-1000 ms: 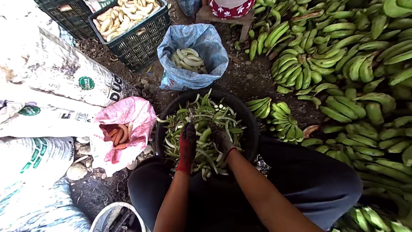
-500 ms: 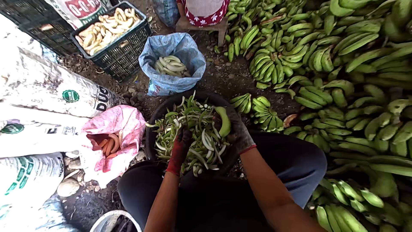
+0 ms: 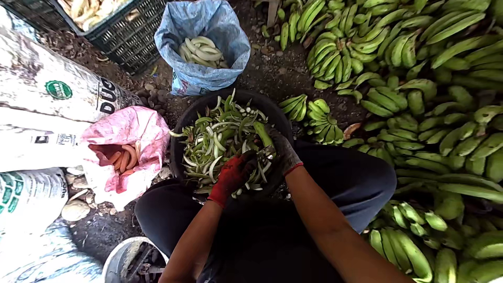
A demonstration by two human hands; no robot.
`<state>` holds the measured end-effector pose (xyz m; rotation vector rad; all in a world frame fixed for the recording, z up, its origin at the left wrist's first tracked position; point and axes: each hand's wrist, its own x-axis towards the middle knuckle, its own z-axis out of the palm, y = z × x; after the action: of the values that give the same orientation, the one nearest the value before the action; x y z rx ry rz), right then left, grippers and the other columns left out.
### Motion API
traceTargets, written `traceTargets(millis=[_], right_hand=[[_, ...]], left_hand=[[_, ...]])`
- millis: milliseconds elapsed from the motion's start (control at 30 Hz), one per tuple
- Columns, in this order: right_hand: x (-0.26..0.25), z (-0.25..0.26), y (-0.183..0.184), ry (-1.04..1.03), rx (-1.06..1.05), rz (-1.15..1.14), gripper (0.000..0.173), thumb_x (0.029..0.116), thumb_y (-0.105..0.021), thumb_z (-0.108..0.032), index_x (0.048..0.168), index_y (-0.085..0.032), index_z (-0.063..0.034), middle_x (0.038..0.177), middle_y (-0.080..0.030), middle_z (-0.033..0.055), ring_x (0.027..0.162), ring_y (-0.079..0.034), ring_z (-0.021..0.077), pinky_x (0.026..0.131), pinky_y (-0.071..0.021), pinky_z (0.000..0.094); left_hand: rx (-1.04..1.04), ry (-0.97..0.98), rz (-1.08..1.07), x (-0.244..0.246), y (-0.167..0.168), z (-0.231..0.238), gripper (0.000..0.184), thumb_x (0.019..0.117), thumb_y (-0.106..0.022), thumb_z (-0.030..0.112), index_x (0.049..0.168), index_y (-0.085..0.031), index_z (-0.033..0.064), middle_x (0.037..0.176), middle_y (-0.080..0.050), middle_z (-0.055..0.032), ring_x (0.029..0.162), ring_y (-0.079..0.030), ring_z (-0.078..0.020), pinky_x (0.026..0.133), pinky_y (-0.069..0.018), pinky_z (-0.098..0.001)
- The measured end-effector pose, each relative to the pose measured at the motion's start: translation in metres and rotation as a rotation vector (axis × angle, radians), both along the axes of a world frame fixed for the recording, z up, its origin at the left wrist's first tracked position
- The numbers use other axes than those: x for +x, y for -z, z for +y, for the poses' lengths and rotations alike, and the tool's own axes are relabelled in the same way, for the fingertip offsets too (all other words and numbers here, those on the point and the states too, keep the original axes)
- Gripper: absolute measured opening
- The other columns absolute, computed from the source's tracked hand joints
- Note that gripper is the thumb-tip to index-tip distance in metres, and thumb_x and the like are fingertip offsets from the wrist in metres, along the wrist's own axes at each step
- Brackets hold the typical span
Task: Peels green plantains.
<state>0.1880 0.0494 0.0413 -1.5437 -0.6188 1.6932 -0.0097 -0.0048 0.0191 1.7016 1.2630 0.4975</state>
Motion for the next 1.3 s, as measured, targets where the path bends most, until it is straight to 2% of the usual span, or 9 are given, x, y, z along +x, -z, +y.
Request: traceTargets(millis=[233,367,500,600,767,967,1067,1200,1300], right_hand=[[-0.014,-0.002,-0.002,-0.016,-0.009,-0.097,0.055,0.0995,-0.048,-0.064,0.125,-0.062,-0.0178,0.091,-0.066,0.0025,0.069,-0.061,0.0109,0.059,-0.0534,0.0301],[-0.033,-0.017,0.012,-0.058,0.013,-0.161,0.061,0.1035,-0.036,-0.065,0.137,-0.056,-0.0175,0.105,-0.065,0.0076,0.082,-0.062,0.0159,0.070,-0.0549,0.0367],[-0.043,-0.033,0.026,-0.190,0.027,-0.190,0.057,0.1072,-0.038,-0.055,0.141,-0.056,-0.0122,0.114,-0.067,0.0124,0.093,-0.067,0.0204,0.080,-0.0585,0.0404],[-0.034,-0.020,0.029,-0.136,0.015,-0.167,0.058,0.1008,-0.053,-0.057,0.142,-0.055,-0.0172,0.119,-0.069,0.0117,0.097,-0.070,0.0251,0.078,-0.0602,0.0449],[-0.018,0.000,-0.001,-0.096,0.120,-0.454,0.064,0.0977,-0.045,-0.071,0.146,-0.052,-0.0295,0.127,-0.064,0.0120,0.101,-0.063,0.0280,0.078,-0.0526,0.0540],[-0.034,-0.012,0.016,-0.214,0.072,0.068,0.043,0.1071,-0.042,-0.049,0.126,-0.059,-0.0150,0.090,-0.066,0.0028,0.070,-0.062,0.0109,0.060,-0.0547,0.0283],[-0.036,-0.016,0.036,-0.312,0.043,-0.014,0.045,0.1093,-0.039,-0.045,0.129,-0.060,-0.0093,0.095,-0.069,0.0076,0.076,-0.066,0.0155,0.068,-0.0584,0.0336],[-0.032,-0.010,0.024,-0.032,0.041,-0.077,0.050,0.1058,-0.041,-0.054,0.131,-0.060,-0.0147,0.102,-0.069,0.0056,0.083,-0.066,0.0156,0.071,-0.0579,0.0365],[-0.035,-0.005,0.004,0.115,0.066,-0.228,0.063,0.1024,-0.038,-0.066,0.144,-0.051,-0.0213,0.127,-0.065,0.0058,0.106,-0.063,0.0193,0.086,-0.0548,0.0443]], left_hand=[[0.049,-0.096,0.126,0.003,0.007,0.009,0.049,0.1058,-0.043,0.048,0.146,-0.057,0.0244,0.126,-0.068,-0.0142,0.109,-0.066,-0.0328,0.092,-0.0513,-0.0581],[0.141,-0.326,0.374,0.002,0.020,0.021,0.050,0.1002,-0.060,0.040,0.148,-0.054,0.0265,0.129,-0.062,-0.0261,0.110,-0.062,-0.0483,0.088,-0.0476,-0.0679],[0.140,-0.529,0.365,-0.015,0.021,0.029,0.054,0.1044,-0.051,0.047,0.154,-0.046,0.0254,0.131,-0.057,-0.0304,0.107,-0.061,-0.0517,0.082,-0.0486,-0.0702],[0.047,-0.447,0.170,-0.016,0.002,0.024,0.049,0.1069,-0.046,0.046,0.151,-0.050,0.0243,0.129,-0.063,-0.0222,0.107,-0.066,-0.0427,0.085,-0.0521,-0.0669],[-0.097,-0.195,-0.099,-0.003,-0.002,0.001,0.051,0.1065,-0.041,0.052,0.145,-0.057,0.0221,0.121,-0.069,-0.0090,0.103,-0.067,-0.0226,0.091,-0.0550,-0.0506],[0.086,-0.380,0.308,-0.012,-0.001,0.021,0.048,0.1033,-0.053,0.045,0.146,-0.056,0.0234,0.125,-0.063,-0.0249,0.102,-0.064,-0.0463,0.082,-0.0495,-0.0677],[0.103,-0.487,0.332,-0.018,-0.001,0.027,0.052,0.1044,-0.051,0.047,0.151,-0.049,0.0243,0.126,-0.060,-0.0283,0.100,-0.064,-0.0492,0.077,-0.0503,-0.0686],[0.032,-0.359,0.180,-0.002,-0.004,0.017,0.049,0.1067,-0.044,0.048,0.147,-0.054,0.0226,0.123,-0.066,-0.0198,0.101,-0.067,-0.0385,0.084,-0.0535,-0.0626],[0.022,-0.262,0.130,0.011,-0.002,0.004,0.051,0.1049,-0.044,0.048,0.146,-0.056,0.0207,0.122,-0.067,-0.0189,0.102,-0.068,-0.0354,0.086,-0.0544,-0.0587]])
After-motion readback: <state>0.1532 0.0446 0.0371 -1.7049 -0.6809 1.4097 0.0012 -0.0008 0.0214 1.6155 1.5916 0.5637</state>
